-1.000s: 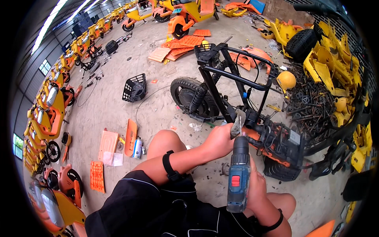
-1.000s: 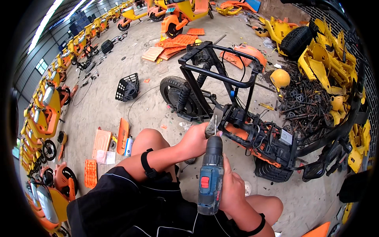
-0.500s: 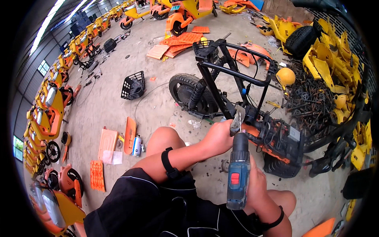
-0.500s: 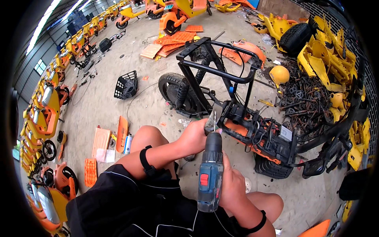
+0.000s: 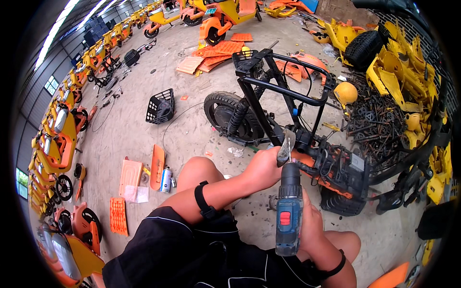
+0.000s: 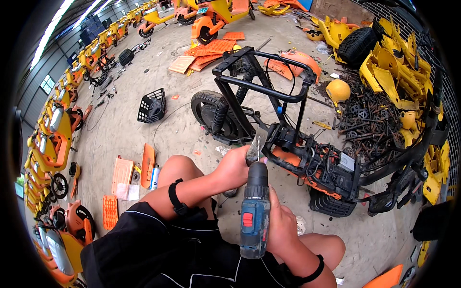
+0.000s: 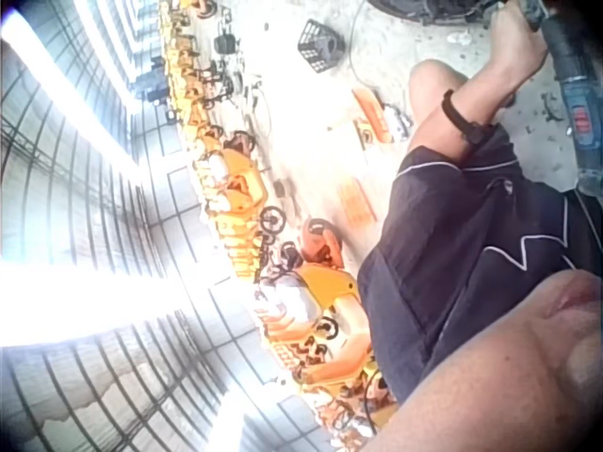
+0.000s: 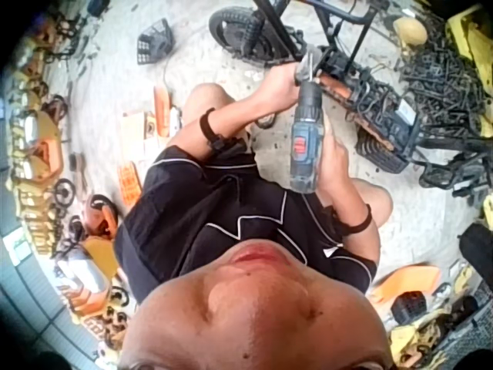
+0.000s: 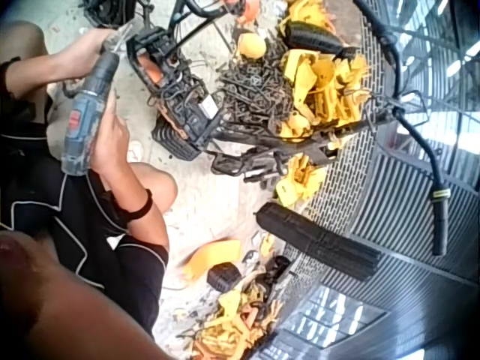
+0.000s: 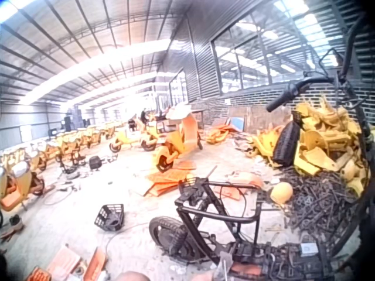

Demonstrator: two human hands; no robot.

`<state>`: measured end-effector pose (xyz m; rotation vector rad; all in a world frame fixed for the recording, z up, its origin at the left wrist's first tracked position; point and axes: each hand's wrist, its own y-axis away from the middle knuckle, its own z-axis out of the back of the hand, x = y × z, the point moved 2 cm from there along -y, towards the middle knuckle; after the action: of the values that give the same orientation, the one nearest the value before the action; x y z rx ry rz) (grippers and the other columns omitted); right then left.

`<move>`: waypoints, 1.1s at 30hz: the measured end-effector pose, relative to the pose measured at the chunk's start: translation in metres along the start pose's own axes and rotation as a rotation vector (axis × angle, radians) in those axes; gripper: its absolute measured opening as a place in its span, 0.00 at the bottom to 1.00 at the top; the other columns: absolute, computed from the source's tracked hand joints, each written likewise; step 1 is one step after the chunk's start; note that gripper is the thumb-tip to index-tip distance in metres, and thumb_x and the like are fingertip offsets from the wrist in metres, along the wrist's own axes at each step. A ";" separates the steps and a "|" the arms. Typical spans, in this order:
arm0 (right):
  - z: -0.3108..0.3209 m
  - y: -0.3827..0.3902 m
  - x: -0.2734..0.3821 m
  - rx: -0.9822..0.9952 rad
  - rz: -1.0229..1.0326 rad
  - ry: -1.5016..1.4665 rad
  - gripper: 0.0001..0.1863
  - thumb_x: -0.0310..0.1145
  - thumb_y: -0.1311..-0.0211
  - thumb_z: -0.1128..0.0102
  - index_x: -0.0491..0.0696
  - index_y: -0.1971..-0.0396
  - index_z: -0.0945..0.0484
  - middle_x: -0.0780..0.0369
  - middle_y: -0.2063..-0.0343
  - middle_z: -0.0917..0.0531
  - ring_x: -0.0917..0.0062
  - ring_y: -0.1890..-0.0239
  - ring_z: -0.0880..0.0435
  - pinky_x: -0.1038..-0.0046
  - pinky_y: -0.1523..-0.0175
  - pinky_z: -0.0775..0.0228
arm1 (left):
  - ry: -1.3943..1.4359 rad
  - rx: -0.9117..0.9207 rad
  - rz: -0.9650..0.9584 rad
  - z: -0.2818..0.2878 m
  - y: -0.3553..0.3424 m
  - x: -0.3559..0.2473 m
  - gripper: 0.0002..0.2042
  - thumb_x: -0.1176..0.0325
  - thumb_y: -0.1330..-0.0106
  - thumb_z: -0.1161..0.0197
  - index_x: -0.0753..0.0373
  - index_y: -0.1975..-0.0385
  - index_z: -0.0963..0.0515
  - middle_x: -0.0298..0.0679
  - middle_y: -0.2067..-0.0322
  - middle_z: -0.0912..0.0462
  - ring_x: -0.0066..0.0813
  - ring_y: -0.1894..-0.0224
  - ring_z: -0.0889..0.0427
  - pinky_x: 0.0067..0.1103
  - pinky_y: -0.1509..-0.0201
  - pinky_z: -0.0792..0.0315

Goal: The person uses a power drill to secure a metal bracket onto a motorcycle frame, then attaches a small part to the frame by hand before resuming work with the drill.

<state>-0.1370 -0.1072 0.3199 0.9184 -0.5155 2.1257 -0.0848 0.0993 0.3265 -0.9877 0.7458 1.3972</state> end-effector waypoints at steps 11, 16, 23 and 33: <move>-0.009 0.001 -0.018 0.021 -0.017 -0.053 0.55 0.34 0.53 0.27 0.40 0.27 0.50 0.56 0.63 0.13 0.59 0.63 0.13 0.61 0.53 0.22 | -0.018 -0.005 -0.002 -0.001 0.000 0.003 0.14 0.61 0.34 0.31 0.68 0.66 0.21 0.45 0.77 0.19 0.31 0.76 0.23 0.29 0.67 0.25; -0.001 0.001 -0.004 -0.009 0.042 0.053 0.55 0.34 0.53 0.27 0.39 0.27 0.50 0.56 0.64 0.13 0.59 0.64 0.13 0.61 0.53 0.23 | -0.046 -0.005 0.016 -0.002 0.001 0.006 0.14 0.61 0.34 0.31 0.67 0.67 0.21 0.45 0.77 0.18 0.32 0.76 0.22 0.29 0.67 0.25; 0.000 0.002 -0.004 -0.031 0.055 0.051 0.54 0.35 0.54 0.26 0.37 0.28 0.48 0.55 0.65 0.13 0.59 0.65 0.13 0.62 0.53 0.23 | -0.024 -0.004 -0.003 -0.002 0.001 0.005 0.14 0.61 0.34 0.31 0.68 0.66 0.22 0.45 0.77 0.18 0.30 0.76 0.23 0.29 0.67 0.26; 0.007 0.001 -0.007 0.001 0.063 -0.077 0.52 0.30 0.56 0.27 0.42 0.28 0.45 0.57 0.65 0.13 0.63 0.66 0.13 0.66 0.57 0.21 | 0.016 -0.084 -0.006 -0.001 0.001 0.003 0.13 0.62 0.33 0.31 0.67 0.68 0.23 0.36 0.79 0.23 0.20 0.75 0.30 0.25 0.70 0.29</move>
<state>-0.1309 -0.1157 0.3193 0.9999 -0.5889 2.1535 -0.0854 0.1000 0.3230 -1.0669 0.7002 1.4260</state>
